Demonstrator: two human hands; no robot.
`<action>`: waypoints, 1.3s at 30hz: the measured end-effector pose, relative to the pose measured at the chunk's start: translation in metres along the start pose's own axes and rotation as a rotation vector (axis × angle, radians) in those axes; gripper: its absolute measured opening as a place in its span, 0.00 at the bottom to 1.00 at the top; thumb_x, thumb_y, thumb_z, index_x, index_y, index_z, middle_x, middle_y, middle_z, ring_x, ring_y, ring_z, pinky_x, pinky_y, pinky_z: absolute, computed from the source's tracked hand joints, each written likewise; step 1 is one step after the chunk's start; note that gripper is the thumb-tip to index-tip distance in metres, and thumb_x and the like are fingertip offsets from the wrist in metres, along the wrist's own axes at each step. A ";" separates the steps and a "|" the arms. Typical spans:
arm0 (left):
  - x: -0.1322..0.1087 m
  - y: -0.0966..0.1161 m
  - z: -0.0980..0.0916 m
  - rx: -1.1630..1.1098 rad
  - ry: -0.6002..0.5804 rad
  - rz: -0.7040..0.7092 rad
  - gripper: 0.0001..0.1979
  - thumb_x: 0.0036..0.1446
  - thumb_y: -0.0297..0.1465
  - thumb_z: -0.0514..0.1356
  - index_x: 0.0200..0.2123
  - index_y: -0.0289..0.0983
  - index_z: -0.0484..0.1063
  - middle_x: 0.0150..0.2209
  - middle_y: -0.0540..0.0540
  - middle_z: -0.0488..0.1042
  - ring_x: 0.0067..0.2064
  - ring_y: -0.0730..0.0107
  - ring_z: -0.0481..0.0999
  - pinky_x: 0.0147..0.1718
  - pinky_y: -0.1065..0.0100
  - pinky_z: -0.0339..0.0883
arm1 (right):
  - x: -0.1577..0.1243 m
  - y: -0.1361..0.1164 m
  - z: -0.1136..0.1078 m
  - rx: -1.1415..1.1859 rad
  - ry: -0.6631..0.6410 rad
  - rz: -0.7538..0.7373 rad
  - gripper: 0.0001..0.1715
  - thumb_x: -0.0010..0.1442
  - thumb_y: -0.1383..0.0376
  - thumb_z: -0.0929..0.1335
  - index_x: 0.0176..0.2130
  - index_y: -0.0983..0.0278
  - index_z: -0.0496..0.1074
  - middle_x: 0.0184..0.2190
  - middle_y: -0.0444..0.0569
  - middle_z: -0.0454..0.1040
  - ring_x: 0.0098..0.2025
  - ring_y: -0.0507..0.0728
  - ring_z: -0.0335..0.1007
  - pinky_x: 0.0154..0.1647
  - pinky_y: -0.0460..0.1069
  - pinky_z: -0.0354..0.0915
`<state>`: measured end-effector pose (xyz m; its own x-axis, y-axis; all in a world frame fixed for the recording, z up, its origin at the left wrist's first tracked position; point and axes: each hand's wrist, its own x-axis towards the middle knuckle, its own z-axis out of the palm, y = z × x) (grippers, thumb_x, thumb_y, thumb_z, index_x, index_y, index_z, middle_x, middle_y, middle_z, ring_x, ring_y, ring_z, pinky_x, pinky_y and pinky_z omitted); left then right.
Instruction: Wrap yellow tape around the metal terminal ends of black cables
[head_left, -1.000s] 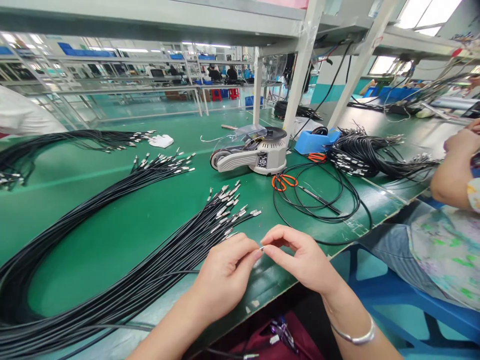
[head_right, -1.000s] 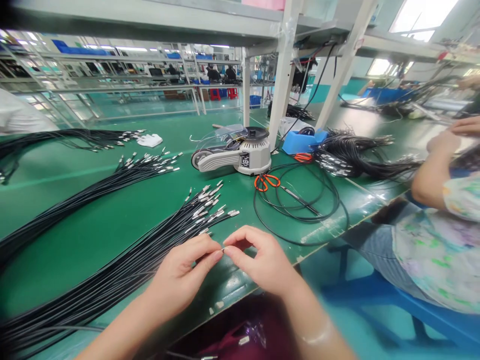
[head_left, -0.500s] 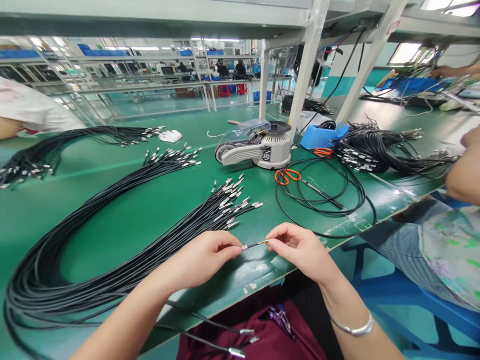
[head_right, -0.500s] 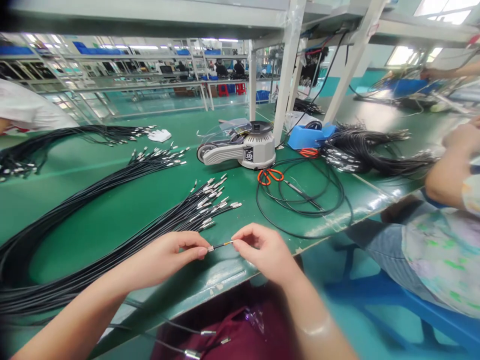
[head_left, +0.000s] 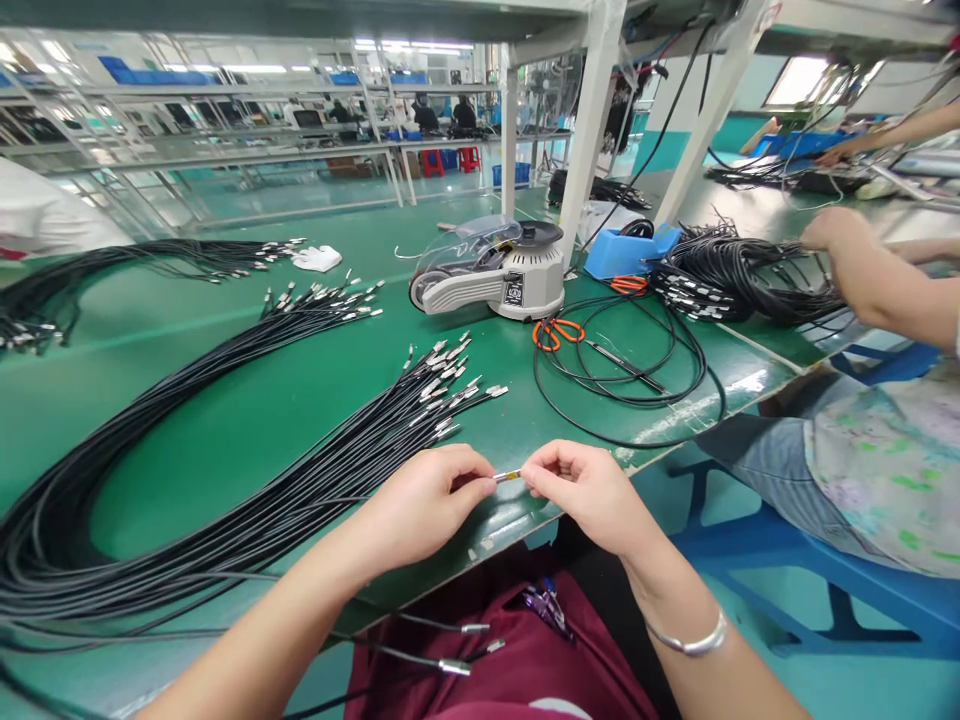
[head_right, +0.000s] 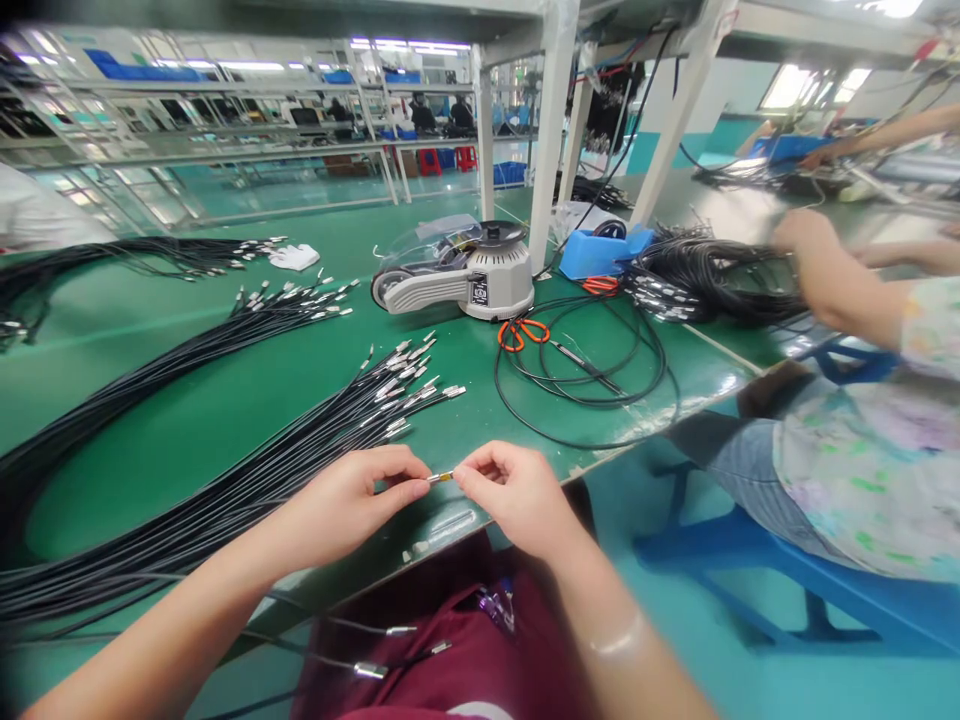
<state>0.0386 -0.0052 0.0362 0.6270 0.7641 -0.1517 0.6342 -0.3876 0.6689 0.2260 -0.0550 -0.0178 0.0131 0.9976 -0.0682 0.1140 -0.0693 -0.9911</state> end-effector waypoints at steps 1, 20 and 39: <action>0.000 0.000 0.000 -0.002 -0.003 0.000 0.11 0.58 0.34 0.54 0.32 0.39 0.76 0.32 0.48 0.76 0.35 0.67 0.73 0.35 0.70 0.62 | 0.000 0.000 0.000 0.008 -0.003 0.004 0.11 0.53 0.59 0.70 0.28 0.65 0.73 0.24 0.44 0.73 0.27 0.53 0.68 0.31 0.48 0.65; 0.002 0.004 0.003 -0.069 -0.151 0.044 0.15 0.59 0.37 0.51 0.33 0.39 0.76 0.29 0.50 0.75 0.31 0.70 0.70 0.30 0.73 0.58 | -0.011 0.002 0.001 0.053 -0.014 -0.012 0.10 0.55 0.60 0.69 0.28 0.65 0.72 0.23 0.44 0.73 0.27 0.52 0.67 0.31 0.47 0.64; -0.014 -0.006 0.001 0.165 0.071 0.116 0.14 0.63 0.36 0.50 0.35 0.38 0.75 0.33 0.49 0.76 0.35 0.71 0.73 0.37 0.72 0.62 | -0.039 -0.010 0.001 -0.187 -0.163 0.085 0.08 0.57 0.64 0.66 0.28 0.63 0.71 0.26 0.44 0.73 0.31 0.53 0.69 0.33 0.45 0.63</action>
<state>0.0264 -0.0136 0.0337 0.6703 0.7416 -0.0254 0.6288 -0.5496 0.5501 0.2232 -0.0935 -0.0053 -0.1280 0.9747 -0.1833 0.3012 -0.1379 -0.9435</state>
